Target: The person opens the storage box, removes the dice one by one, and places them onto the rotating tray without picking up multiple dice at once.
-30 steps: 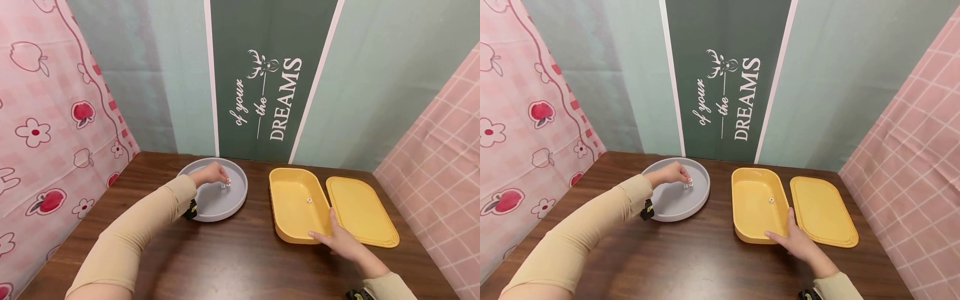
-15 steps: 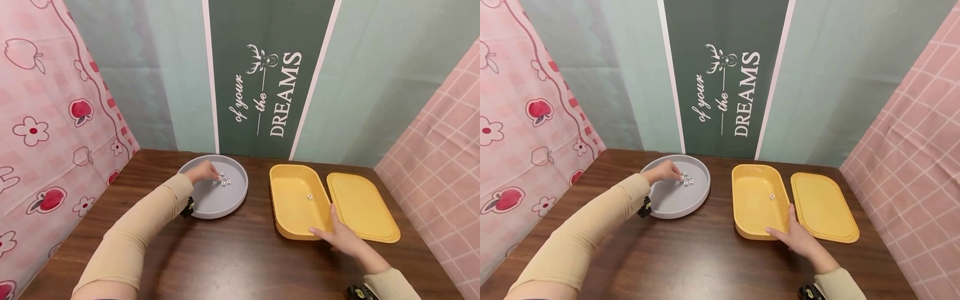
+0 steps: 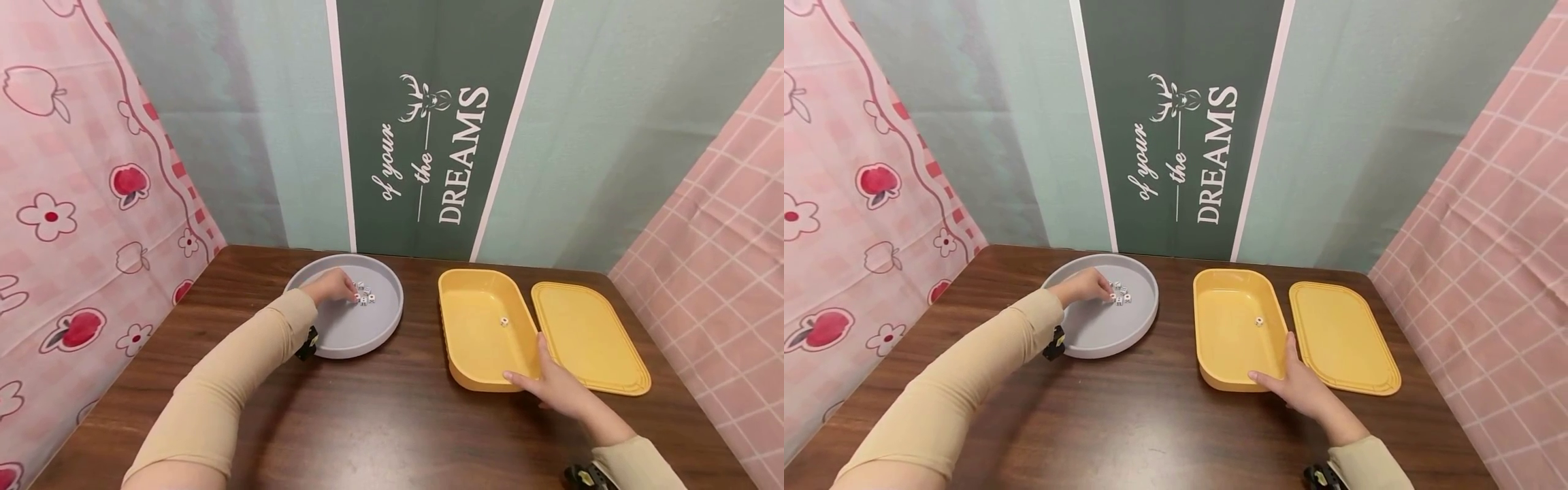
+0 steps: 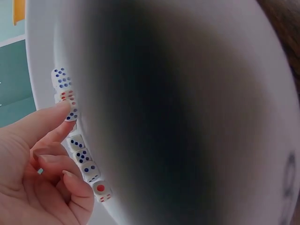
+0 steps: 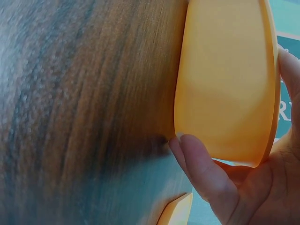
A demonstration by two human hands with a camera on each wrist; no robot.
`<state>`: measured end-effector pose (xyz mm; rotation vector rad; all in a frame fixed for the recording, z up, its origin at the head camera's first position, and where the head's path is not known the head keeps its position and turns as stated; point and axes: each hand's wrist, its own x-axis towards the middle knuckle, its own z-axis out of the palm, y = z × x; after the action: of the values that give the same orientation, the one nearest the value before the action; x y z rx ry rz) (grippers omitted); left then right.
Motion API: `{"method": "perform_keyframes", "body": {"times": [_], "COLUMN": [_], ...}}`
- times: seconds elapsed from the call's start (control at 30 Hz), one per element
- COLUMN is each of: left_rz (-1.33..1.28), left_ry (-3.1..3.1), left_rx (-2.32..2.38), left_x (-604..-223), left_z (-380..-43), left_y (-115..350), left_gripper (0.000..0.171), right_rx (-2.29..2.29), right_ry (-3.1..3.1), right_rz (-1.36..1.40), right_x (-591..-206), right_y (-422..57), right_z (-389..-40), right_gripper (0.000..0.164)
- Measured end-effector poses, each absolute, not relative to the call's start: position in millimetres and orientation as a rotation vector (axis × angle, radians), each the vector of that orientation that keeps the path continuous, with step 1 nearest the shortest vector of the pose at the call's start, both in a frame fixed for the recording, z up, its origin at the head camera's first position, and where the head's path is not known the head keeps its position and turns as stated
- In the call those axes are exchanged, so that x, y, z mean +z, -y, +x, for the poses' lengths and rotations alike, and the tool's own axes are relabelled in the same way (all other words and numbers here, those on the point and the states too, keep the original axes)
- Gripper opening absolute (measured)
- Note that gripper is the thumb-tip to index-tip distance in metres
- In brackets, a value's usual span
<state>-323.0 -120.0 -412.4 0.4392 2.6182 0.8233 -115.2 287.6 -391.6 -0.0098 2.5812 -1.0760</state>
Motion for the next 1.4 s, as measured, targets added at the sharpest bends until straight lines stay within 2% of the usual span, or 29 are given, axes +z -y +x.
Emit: {"method": "perform_keyframes", "body": {"times": [0.2,0.43,0.53,1.07,1.4], "left_rz": [0.423,0.513,0.547,0.704,0.54], "left_ry": [-2.633,-2.589,-2.558,-2.503,-2.399], "left_rx": [0.825,0.906,0.934,1.053,1.287], "left_x": [-391.8,-371.4,-366.7,-347.1,-352.6], "left_z": [-307.7,-305.6,-307.0,-310.3,-313.5], "left_y": [117.1,104.7,93.6,-9.8,-67.3], "left_gripper": [0.015,0.034,0.037,0.033,0.024], "right_rx": [-1.076,-1.067,-1.066,-1.069,-1.019], "right_ry": [-2.584,-2.585,-2.585,-2.581,-2.637], "right_rz": [-0.015,-0.017,-0.015,-0.001,0.023], "right_x": [-392.4,-392.8,-392.7,-393.1,-394.6], "right_y": [-287.5,-290.1,-290.8,-286.7,-282.2], "right_z": [-116.6,-117.5,-117.6,-117.5,-117.2], "right_gripper": [0.113,0.113,0.113,0.114,0.115]}}
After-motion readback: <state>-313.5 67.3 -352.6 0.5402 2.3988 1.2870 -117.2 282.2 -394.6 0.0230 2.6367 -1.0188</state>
